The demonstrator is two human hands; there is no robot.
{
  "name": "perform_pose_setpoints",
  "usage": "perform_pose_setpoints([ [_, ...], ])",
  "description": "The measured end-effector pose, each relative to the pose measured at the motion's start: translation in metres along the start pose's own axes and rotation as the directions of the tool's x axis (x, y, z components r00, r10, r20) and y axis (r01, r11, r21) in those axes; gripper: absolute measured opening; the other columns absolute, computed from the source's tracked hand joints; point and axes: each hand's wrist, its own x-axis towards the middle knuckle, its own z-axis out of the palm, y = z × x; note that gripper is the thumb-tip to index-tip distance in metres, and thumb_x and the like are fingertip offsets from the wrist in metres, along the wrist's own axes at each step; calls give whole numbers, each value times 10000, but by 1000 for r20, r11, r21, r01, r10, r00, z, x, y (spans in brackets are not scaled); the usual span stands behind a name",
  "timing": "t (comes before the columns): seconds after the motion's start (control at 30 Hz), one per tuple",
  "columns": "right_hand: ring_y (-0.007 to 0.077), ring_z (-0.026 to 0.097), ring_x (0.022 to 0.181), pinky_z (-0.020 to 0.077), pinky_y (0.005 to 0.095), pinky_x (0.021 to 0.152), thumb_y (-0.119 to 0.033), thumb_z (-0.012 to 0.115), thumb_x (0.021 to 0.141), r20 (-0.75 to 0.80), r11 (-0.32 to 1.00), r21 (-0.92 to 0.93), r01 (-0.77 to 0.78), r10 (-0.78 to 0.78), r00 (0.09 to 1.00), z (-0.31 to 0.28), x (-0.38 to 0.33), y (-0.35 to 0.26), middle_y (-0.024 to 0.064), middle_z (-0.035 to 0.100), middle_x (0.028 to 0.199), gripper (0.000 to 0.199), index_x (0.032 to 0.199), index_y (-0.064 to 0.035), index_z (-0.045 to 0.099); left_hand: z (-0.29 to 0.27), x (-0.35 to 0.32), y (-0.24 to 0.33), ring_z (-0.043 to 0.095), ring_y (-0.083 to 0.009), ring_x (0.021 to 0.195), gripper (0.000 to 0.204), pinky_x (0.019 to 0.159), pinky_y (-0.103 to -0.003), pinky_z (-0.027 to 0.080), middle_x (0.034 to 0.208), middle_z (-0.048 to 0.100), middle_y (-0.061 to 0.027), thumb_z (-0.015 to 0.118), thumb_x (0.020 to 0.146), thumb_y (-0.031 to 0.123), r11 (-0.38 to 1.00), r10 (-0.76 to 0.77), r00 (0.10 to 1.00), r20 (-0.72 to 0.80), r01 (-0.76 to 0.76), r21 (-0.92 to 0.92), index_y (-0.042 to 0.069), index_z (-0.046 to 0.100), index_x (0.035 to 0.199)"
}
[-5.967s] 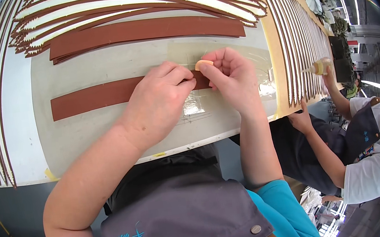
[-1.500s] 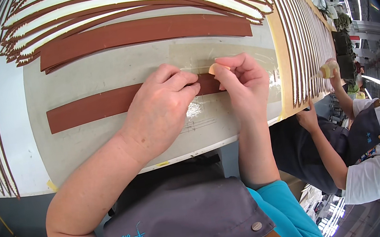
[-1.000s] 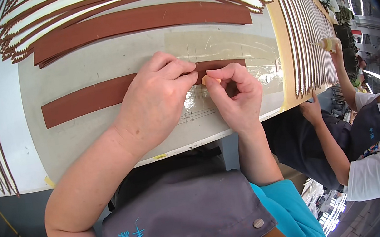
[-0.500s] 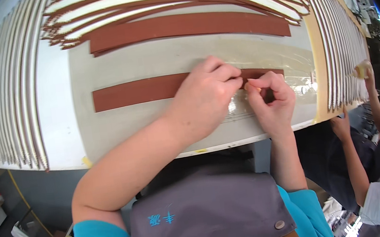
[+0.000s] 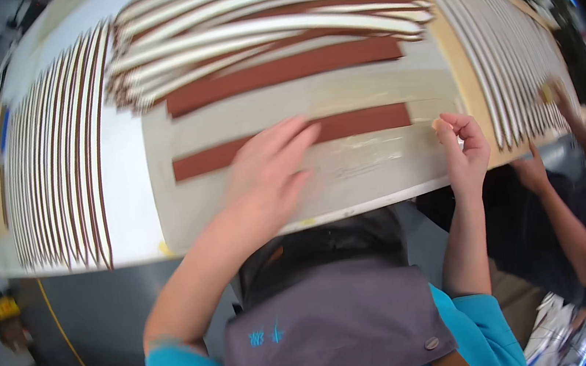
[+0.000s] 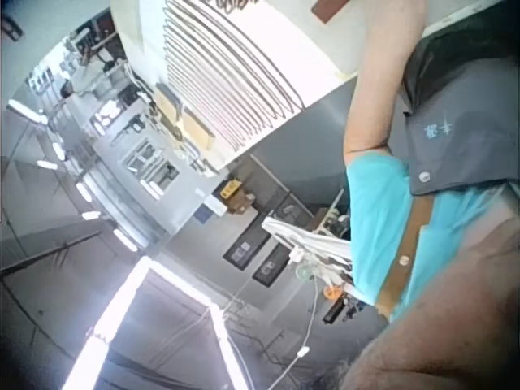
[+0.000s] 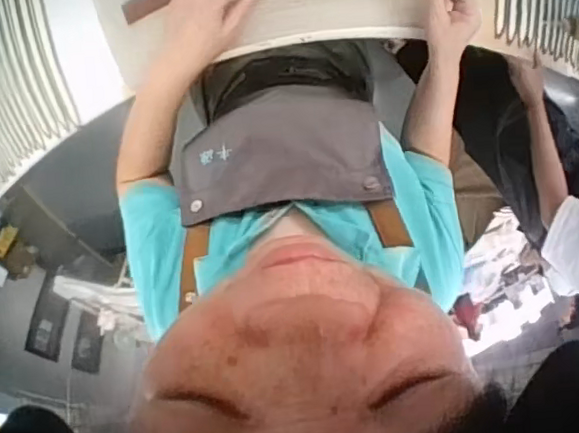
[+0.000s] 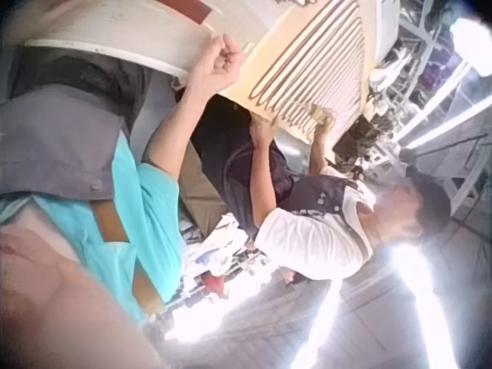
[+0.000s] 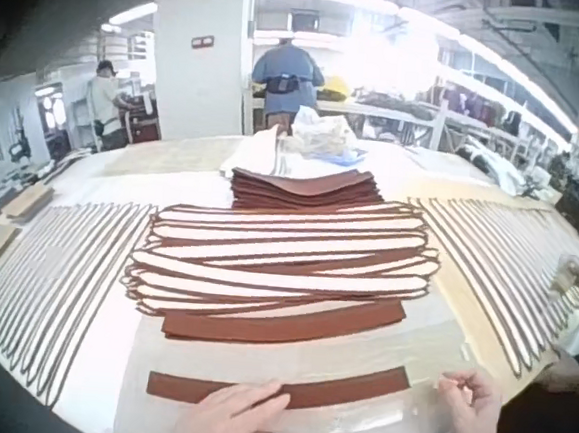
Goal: The person aligns a brown leather strip onto a white serrated strip on a workbench. They press the two pieces together and use a small orange tool to smooth the seam. The person repeats this process for multiple strips, stacking the finished items on the left side of the table.
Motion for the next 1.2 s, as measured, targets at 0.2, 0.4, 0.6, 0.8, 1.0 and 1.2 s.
perform_pose_setpoints([
  [0.2,36,552,721,462,222,657,-95,736,976,-38,969,-245,3,-12,999,-57,12,33,-36,652,785,160,1094,12,749,-73,-55,-57,557,-337,1206,580,1057,-438,481,1281,624,-127,874,797,159,894,-319,933,-168,355,275,58,669,1330],
  [0.4,218,617,884,521,349,793,-103,801,854,37,859,-491,141,-142,989,-44,18,4,92,693,1066,370,1216,-56,739,-64,-73,-73,534,-332,1203,552,1032,-411,475,1246,607,-130,904,744,138,922,-311,932,-188,343,177,61,680,1243],
  [0.6,316,619,1164,480,441,1028,-69,831,783,428,797,-269,541,-404,809,24,22,-54,102,696,1171,526,1293,-76,701,-76,-53,-63,588,-258,1057,471,974,-367,474,1055,635,-71,861,754,82,926,-376,925,-47,377,15,52,707,1198],
  [0.8,326,584,1243,407,451,1118,-55,819,770,563,783,-238,575,-371,738,62,39,-56,114,675,1238,543,1297,-73,687,-75,-57,-61,603,-154,871,191,791,-291,498,962,625,-42,786,858,13,853,-497,865,69,502,-142,21,740,1043],
  [1.0,265,639,1107,464,410,1046,-44,826,780,674,748,-315,584,-257,693,44,64,-48,68,698,1035,380,1146,-42,725,-80,-41,-63,605,-168,828,123,768,-289,493,891,623,-58,701,934,-11,896,-416,908,-51,400,-195,0,720,1056],
  [1.2,143,670,822,540,298,776,-70,850,832,545,996,-39,82,-48,837,46,112,-64,46,676,811,277,1082,-26,740,-106,8,-80,619,-180,846,209,792,-308,506,954,677,-80,665,970,2,919,-335,937,-101,302,-252,-11,720,1171],
])
